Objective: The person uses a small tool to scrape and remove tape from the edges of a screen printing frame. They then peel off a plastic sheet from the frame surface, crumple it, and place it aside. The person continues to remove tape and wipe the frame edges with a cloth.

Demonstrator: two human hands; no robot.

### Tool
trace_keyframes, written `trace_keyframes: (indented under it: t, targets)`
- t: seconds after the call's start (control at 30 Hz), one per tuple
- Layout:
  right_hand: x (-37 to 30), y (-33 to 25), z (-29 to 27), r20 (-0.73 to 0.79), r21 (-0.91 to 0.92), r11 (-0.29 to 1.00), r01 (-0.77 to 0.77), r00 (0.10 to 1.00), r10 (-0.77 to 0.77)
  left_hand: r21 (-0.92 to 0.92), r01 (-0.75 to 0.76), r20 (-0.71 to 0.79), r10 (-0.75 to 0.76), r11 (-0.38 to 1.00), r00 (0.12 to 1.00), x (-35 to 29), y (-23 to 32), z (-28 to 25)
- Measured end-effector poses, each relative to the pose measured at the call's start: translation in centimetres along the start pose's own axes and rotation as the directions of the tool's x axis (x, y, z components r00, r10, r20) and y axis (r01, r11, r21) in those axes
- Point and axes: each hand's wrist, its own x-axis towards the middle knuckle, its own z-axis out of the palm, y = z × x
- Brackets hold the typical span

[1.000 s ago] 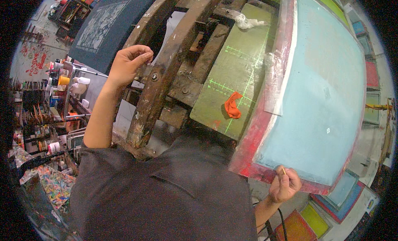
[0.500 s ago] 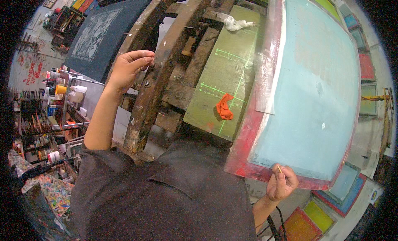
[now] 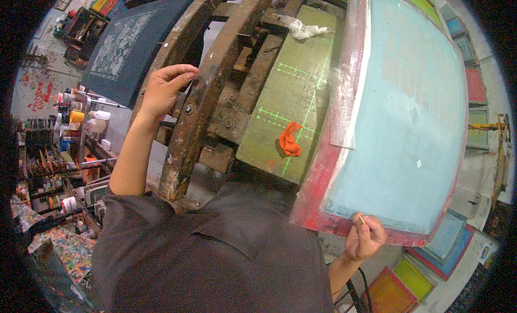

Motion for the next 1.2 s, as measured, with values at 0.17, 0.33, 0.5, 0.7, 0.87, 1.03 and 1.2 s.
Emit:
trace_keyframes:
  t: [0.17, 0.33, 0.5, 0.7, 0.87, 1.03, 1.2]
  targets:
    - [0.1, -0.1, 0.1, -0.002, 0.005, 1.000, -0.014, 1.000, 0.014, 0.173, -0.119, -0.033, 0.126, 0.978, 0.991, 0.1, -0.4, 0.4]
    - [0.1, 0.0, 0.1, 0.000, 0.009, 1.000, -0.010, 1.000, 0.010, 0.376, -0.202, -0.027, 0.228, 0.905, 0.973, -0.1, -0.3, 0.6]
    - [0.3, -0.1, 0.3, 0.008, 0.014, 1.000, -0.010, 1.000, 0.010, 0.701, -0.469, 0.119, 0.560, 0.537, 0.820, -0.3, -0.2, 0.7]
    - [0.3, -0.2, 0.4, 0.004, 0.011, 1.000, -0.023, 1.000, 0.023, 0.695, -0.508, 0.196, 0.545, 0.509, 0.815, -0.7, 0.1, 0.5]
    - [0.2, -0.1, 0.2, -0.008, 0.024, 0.999, -0.025, 1.000, 0.025, 0.662, -0.502, 0.214, 0.501, 0.557, 0.838, -0.9, 0.5, 0.0]
    - [0.1, -0.1, 0.2, -0.018, 0.032, 0.999, -0.024, 1.000, 0.024, 0.555, -0.388, 0.098, 0.405, 0.736, 0.909, -1.1, 0.5, 0.1]
    - [0.1, -0.1, 0.1, -0.020, 0.032, 0.999, -0.023, 1.000, 0.023, 0.555, -0.378, 0.035, 0.433, 0.741, 0.901, -1.6, 0.7, 0.3]
